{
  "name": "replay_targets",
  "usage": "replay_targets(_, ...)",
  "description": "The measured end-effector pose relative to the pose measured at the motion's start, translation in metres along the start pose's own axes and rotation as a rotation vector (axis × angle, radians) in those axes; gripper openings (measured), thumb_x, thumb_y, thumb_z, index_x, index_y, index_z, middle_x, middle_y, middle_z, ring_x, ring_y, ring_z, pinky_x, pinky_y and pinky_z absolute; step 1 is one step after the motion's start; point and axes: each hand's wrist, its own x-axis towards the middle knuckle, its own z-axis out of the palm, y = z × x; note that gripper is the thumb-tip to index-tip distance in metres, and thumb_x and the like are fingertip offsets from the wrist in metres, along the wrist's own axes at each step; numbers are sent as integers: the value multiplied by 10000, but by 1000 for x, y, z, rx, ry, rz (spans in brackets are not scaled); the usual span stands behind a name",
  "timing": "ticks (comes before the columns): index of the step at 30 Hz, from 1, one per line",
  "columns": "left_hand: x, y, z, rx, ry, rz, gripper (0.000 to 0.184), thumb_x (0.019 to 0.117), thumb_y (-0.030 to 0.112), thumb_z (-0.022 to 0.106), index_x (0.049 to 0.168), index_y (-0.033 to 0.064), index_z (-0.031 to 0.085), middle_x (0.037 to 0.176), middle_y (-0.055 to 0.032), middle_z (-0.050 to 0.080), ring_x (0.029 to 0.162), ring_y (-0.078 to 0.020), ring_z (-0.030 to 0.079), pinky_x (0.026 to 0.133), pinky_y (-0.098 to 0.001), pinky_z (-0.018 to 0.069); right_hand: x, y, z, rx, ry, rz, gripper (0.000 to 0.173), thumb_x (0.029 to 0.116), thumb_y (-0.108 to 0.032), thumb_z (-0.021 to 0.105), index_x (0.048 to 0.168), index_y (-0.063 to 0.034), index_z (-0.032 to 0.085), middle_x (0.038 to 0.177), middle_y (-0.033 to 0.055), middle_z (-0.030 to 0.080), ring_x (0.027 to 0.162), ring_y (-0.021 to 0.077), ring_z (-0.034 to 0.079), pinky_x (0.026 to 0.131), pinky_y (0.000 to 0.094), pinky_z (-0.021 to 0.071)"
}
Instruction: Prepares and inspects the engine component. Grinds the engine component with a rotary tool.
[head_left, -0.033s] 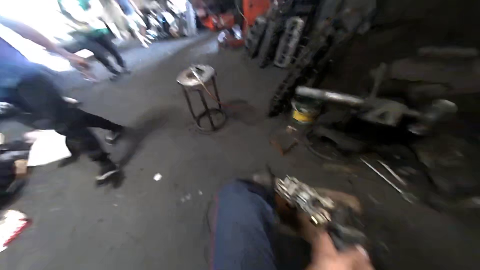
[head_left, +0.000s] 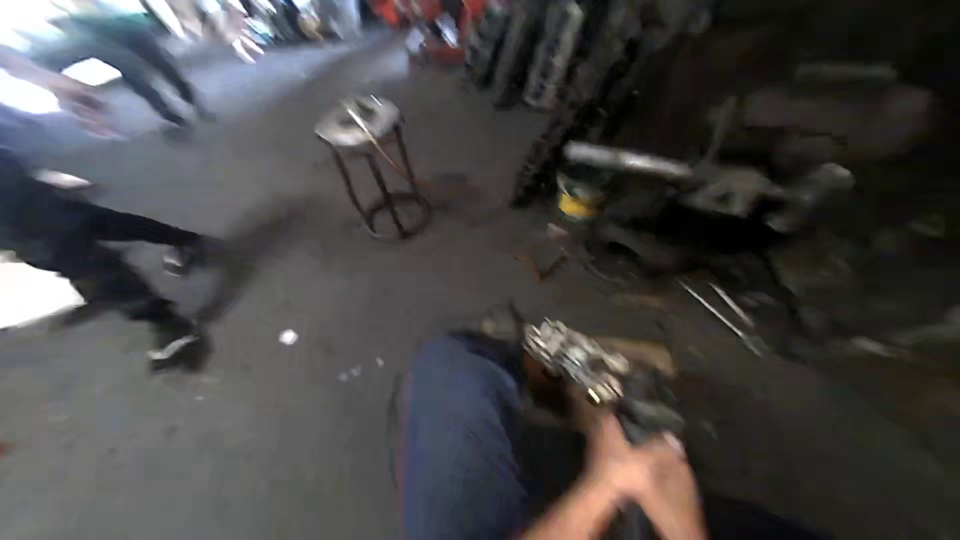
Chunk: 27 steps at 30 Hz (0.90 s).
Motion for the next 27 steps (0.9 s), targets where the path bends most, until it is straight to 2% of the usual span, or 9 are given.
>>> replay_targets(1,1,-1,-1,-20,-31,-14,822,827,394,844,1463,12,494,1336,-155,654,1223,-209,642,1067,-424,539,10,46,16,80,147,-227,396,1024,-109,519,1269,201,542,1130,306,674,1043,310,694,919,395,582)
replay_targets(2,3,-2,2,-37,-65,-34,810,833,395,843,1460,16,496,1317,-142,668,1212,-195,650,1067,-420,539,16,74,15,80,147,-269,477,1033,-219,552,1347,138,521,1141,274,685,1047,317,698,936,469,580)
replay_targets(3,6,-3,5,-44,-97,-49,790,842,392,835,1452,17,501,1293,-135,682,1200,-189,660,1067,-424,542,21,85,10,41,128,-254,592,974,-272,640,1426,75,478,1168,243,694,1073,325,699,958,530,566)
replay_targets(5,18,-3,1,-23,-110,-64,763,842,428,820,1424,33,523,1243,-123,699,1166,-190,673,1043,-438,549,32,77,13,-6,120,-209,688,910,-291,730,1468,-2,448,1172,191,706,1087,314,699,969,560,551)
replay_targets(9,17,-8,2,-65,-138,-80,720,849,414,823,1394,36,542,1197,-113,714,1117,-178,692,1014,-420,566,30,75,14,-17,115,-160,616,932,-269,710,1441,-19,471,1123,181,714,1045,310,709,939,556,558)
replay_targets(14,16,-6,-1,-100,-130,-75,685,857,371,827,1383,28,553,1197,-113,717,1114,-170,695,1013,-407,571,26,67,12,-18,81,-119,638,945,-264,694,1476,-24,435,1155,175,707,1079,304,699,964,539,550)
replay_targets(19,17,-3,1,-18,-147,-95,689,868,411,812,1370,19,551,1168,-117,719,1103,-181,697,1007,-414,572,30,74,11,4,89,-154,662,930,-282,711,1468,-12,437,1178,144,705,1097,238,695,990,467,556)
replay_targets(23,17,0,-1,81,-163,-80,650,890,455,777,1364,62,570,1132,-99,727,1081,-175,700,989,-430,573,38,83,14,87,80,-171,616,915,-287,708,1418,-11,483,1144,121,705,1058,180,693,956,415,571)
replay_targets(27,17,3,-6,120,-165,-96,626,900,463,764,1341,57,585,1122,-107,725,1077,-190,700,983,-442,571,40,84,19,211,56,-178,587,903,-254,717,1391,-15,496,1131,94,701,1047,132,685,942,363,578)
